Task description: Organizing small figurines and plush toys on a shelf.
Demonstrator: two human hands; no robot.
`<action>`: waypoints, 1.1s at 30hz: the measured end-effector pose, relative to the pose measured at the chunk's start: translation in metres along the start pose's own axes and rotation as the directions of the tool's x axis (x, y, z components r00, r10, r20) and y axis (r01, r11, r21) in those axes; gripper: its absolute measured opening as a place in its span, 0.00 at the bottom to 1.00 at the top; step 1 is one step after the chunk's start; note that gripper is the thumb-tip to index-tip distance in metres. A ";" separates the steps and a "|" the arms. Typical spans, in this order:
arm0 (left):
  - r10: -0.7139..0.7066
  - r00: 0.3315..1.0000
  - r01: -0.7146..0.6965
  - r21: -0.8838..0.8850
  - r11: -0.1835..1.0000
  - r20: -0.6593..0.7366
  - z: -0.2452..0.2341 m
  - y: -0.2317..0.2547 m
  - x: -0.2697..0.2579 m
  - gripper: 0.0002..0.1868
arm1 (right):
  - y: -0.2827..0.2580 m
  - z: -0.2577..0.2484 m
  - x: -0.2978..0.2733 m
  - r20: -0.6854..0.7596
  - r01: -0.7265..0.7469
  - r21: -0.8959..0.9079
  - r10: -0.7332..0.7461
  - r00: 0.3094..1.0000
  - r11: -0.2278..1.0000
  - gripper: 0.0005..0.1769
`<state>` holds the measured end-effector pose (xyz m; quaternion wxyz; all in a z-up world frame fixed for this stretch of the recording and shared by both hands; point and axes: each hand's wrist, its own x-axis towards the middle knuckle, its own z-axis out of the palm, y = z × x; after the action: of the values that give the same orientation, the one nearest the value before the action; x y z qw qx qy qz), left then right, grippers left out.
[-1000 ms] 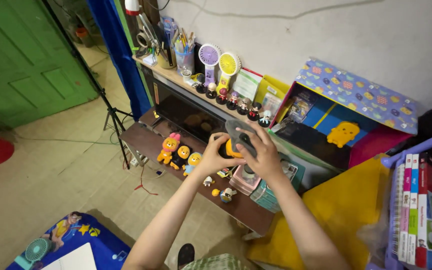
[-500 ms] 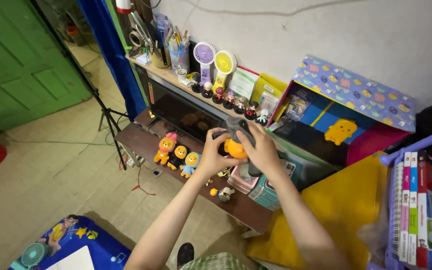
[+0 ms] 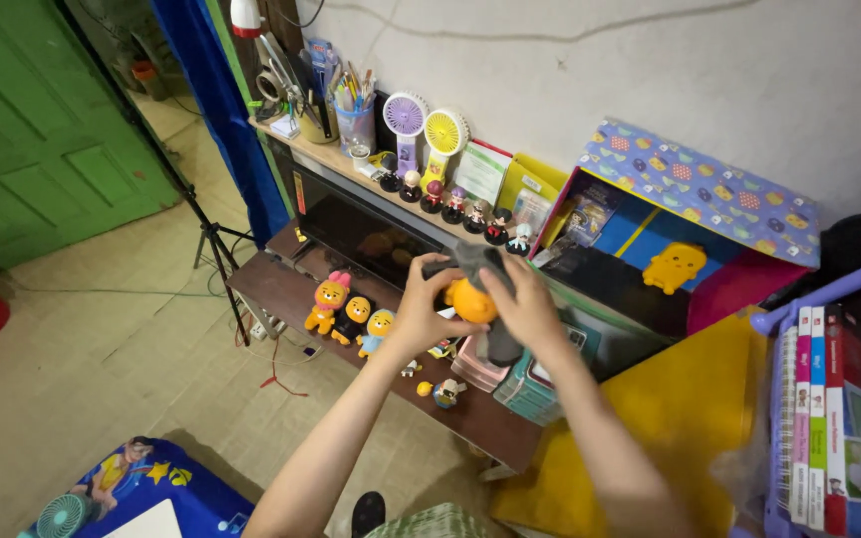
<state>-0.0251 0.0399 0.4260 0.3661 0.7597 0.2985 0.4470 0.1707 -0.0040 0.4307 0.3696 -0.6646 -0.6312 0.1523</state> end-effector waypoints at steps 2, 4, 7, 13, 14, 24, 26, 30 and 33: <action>0.007 1.000 -0.007 0.039 0.999 0.014 0.003 0.006 -0.004 0.42 | 0.043 0.010 0.019 -0.035 0.044 0.073 -0.041 0.999 0.996 0.26; 0.024 0.999 -0.026 0.081 0.996 0.021 0.005 0.008 -0.004 0.41 | 0.061 0.012 0.036 -0.079 0.103 0.141 -0.093 0.993 0.985 0.29; -0.079 0.997 0.080 -0.041 0.996 0.026 0.010 -0.001 -0.006 0.41 | 0.050 0.001 0.042 0.048 0.018 0.214 -0.029 0.998 0.977 0.28; -0.012 0.997 0.011 -0.007 1.000 -0.079 0.019 -0.053 -0.006 0.41 | 0.050 -0.021 0.038 0.031 -0.078 0.122 0.074 0.997 0.989 0.24; -0.071 0.995 0.065 -0.074 0.995 -0.074 0.017 -0.055 -0.005 0.40 | 0.050 -0.025 0.035 -0.159 0.041 0.045 -0.034 0.987 0.998 0.26; -0.183 0.983 0.170 -0.257 0.951 -0.028 0.020 -0.066 0.012 0.37 | -0.043 -0.043 0.002 -0.067 0.463 0.087 -0.459 0.886 0.882 0.21; -0.144 0.988 0.131 -0.206 0.970 -0.050 0.019 -0.061 0.013 0.37 | -0.030 -0.028 -0.001 -0.096 0.351 0.199 -0.339 0.936 0.915 0.22; -0.082 0.989 0.060 -0.163 0.985 -0.126 0.025 -0.059 0.015 0.38 | 0.018 0.012 0.000 -0.099 -0.055 0.445 0.111 0.989 0.894 0.24; -0.088 0.978 0.070 -0.100 0.992 -0.191 0.025 -0.048 0.015 0.38 | 0.040 0.023 0.000 -0.189 -0.054 0.378 0.134 0.973 0.924 0.30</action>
<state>-0.0022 0.0710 0.3845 0.3876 0.6817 0.3418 0.5179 0.1848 0.0055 0.3879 0.5455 -0.6248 -0.5156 0.2150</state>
